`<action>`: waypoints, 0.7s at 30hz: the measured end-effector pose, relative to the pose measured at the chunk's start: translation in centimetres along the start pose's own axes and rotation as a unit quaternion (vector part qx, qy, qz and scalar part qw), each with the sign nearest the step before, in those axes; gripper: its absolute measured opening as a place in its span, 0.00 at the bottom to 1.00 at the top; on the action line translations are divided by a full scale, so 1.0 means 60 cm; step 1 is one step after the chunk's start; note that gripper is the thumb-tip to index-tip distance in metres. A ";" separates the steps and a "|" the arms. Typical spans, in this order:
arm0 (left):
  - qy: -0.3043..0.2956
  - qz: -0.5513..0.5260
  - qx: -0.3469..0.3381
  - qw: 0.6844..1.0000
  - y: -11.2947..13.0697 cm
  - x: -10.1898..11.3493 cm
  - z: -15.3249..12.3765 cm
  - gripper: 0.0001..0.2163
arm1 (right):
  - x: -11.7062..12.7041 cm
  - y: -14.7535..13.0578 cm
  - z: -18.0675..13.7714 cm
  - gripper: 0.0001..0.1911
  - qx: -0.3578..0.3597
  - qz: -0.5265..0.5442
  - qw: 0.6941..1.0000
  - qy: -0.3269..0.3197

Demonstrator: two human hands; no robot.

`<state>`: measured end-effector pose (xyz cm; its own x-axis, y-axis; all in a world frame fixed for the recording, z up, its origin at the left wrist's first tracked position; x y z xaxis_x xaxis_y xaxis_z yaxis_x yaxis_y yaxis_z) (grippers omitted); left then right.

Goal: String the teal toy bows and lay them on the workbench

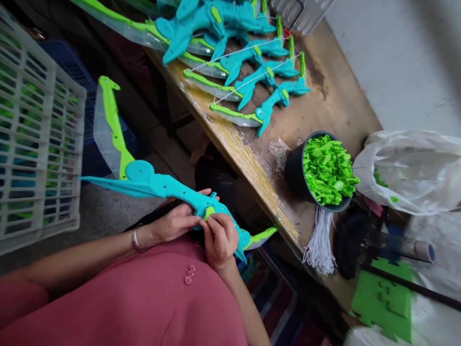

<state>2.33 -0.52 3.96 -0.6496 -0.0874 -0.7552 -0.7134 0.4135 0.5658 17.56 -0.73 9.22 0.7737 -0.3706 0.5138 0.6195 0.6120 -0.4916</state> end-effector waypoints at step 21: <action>0.017 0.174 -0.064 0.982 0.001 0.007 0.001 0.38 | 0.031 0.000 0.023 0.12 -0.119 0.063 0.978 -0.158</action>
<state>2.02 -0.51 3.63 -0.8670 0.0080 -0.4982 -0.4722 0.3061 0.8266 18.84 -0.44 11.15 0.7904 -0.0451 0.6109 0.5635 0.4447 -0.6962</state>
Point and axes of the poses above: each hand's wrist, its own z-axis towards the middle knuckle, its own x-axis out of the back of the hand, y = z × x, the point moved 1 cm from there along z, towards the middle knuckle, and after that the axes turned 15 degrees about y, right-handed, at the moved point
